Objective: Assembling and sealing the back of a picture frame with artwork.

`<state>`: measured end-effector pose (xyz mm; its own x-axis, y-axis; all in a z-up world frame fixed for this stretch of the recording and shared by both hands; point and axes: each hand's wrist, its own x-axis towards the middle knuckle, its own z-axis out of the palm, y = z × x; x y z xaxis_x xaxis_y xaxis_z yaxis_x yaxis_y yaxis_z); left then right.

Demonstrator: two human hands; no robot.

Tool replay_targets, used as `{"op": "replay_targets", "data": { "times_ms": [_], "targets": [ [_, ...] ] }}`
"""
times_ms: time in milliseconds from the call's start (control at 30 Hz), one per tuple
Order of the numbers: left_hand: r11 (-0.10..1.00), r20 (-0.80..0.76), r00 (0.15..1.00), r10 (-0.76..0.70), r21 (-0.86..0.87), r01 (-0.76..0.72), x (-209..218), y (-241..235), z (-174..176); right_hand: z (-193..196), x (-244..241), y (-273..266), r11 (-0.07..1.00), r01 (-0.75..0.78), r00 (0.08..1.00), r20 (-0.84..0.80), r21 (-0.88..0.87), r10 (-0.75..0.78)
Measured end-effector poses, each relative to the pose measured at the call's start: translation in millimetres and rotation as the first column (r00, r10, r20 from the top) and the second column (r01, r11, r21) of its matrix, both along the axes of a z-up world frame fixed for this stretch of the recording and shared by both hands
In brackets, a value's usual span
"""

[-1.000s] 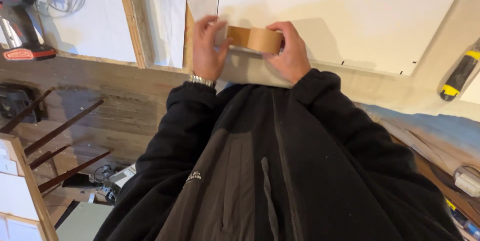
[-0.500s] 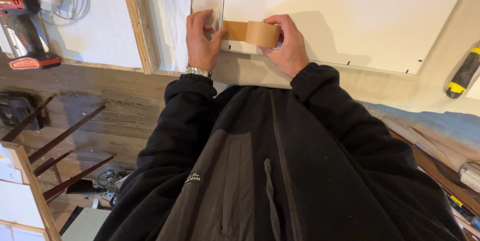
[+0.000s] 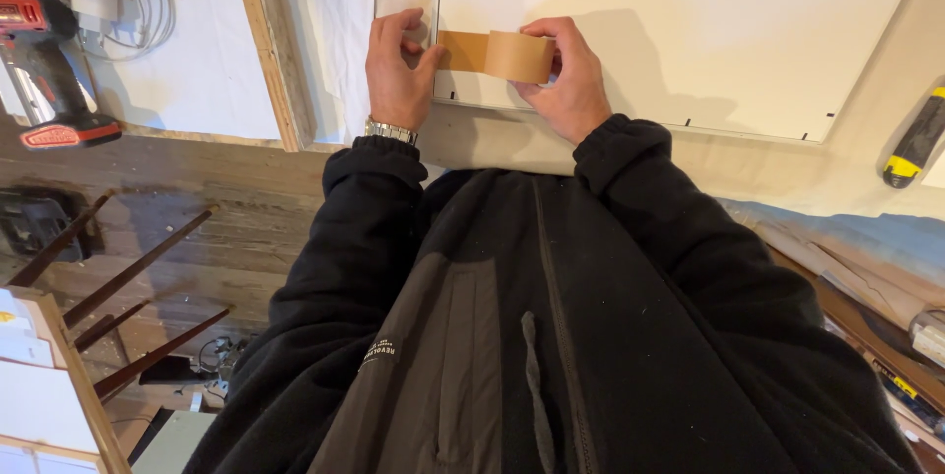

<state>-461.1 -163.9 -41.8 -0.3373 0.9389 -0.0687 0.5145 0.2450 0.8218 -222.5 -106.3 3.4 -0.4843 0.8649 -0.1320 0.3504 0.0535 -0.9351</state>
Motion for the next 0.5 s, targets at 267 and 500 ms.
{"op": "replay_targets", "data": {
  "times_ms": [267, 500],
  "targets": [
    [1.0, 0.031, 0.999, 0.004, -0.006, -0.004, -0.6, 2.1, 0.8, 0.2, -1.3, 0.3, 1.0, 0.008, 1.0, -0.007, 0.002, -0.008],
    [0.999, 0.02, 1.0, 0.006, -0.035, -0.005, 1.1, 5.1, -1.1, -0.1, -0.5, 2.6, 1.0, -0.003, 1.0, 0.005, -0.005, 0.003]
  ]
}}
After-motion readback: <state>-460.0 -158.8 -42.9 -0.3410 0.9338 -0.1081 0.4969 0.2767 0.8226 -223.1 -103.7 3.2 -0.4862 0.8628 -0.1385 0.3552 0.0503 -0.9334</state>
